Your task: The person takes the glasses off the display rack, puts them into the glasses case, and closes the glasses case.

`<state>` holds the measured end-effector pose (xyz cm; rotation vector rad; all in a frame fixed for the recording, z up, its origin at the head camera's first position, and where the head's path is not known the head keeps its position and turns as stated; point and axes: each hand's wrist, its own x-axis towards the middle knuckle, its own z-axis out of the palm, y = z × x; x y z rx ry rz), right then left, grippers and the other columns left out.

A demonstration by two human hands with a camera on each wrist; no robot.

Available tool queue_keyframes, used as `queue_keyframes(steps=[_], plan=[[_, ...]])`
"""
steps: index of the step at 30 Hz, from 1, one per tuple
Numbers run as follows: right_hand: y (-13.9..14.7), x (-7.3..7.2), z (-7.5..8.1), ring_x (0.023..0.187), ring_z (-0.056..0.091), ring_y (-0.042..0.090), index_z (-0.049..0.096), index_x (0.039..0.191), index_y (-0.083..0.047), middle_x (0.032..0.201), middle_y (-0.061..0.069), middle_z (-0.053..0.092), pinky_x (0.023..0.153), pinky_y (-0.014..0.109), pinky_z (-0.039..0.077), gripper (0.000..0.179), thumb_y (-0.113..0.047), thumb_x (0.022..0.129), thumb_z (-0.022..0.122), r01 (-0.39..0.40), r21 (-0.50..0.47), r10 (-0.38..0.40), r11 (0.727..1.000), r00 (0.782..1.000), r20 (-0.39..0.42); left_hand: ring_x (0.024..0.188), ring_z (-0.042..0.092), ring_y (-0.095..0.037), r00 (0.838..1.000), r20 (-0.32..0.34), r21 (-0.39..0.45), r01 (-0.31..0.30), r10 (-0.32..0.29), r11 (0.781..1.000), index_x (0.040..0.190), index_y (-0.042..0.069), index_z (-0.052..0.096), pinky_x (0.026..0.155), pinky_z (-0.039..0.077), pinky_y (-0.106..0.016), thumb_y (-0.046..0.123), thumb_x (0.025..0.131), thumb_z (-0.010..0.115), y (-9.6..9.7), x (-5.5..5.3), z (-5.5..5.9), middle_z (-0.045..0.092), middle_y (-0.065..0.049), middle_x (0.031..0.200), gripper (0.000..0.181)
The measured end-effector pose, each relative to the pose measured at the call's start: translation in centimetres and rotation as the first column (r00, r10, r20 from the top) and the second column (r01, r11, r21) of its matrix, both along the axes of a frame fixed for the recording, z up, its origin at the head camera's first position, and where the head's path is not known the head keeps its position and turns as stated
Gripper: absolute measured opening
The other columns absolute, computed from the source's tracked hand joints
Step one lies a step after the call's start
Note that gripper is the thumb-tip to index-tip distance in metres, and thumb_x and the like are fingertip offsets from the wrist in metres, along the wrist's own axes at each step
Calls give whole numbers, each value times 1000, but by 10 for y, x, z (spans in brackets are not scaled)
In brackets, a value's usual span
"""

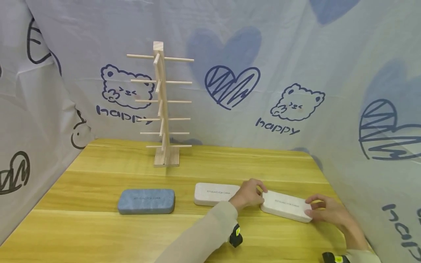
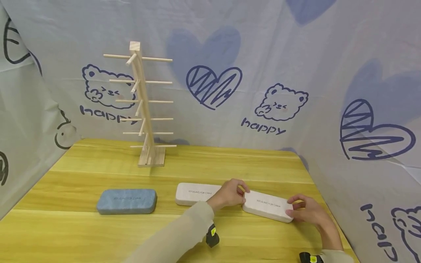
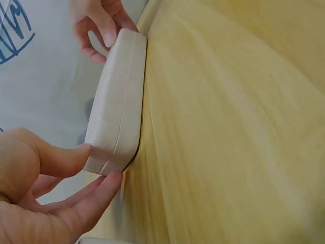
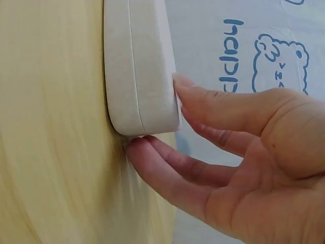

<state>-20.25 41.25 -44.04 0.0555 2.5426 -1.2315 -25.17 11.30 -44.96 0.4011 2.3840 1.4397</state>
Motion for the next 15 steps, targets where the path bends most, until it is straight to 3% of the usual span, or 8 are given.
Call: queue_keyframes(steps=[8,12,15], plan=[[-9,-8,11,86,65,20,57,118,11,106,24,67,70,32,58,38,-12,93,75,-42,147,46,988,999,-27,76,58,-13,1000,-15,-22,17,-17,1000,109,9,75,62,48,-23,-6,86,73,0,0,3,68,-4,92,27],[-17,-14,23,97,69,37,61,121,10,117,37,66,76,44,60,40,-23,99,68,-49,310,80,949,993,-87,91,65,-17,999,-42,-45,20,-22,999,113,10,75,72,55,-27,-1,87,74,-5,-1,6,71,-9,107,28],[-26,-20,34,108,64,52,61,125,11,124,42,61,82,53,59,43,-27,104,61,-55,385,123,921,981,-153,110,67,-23,995,-94,-63,24,-29,998,123,12,72,88,59,-34,2,93,70,-14,-4,11,69,-13,125,32]])
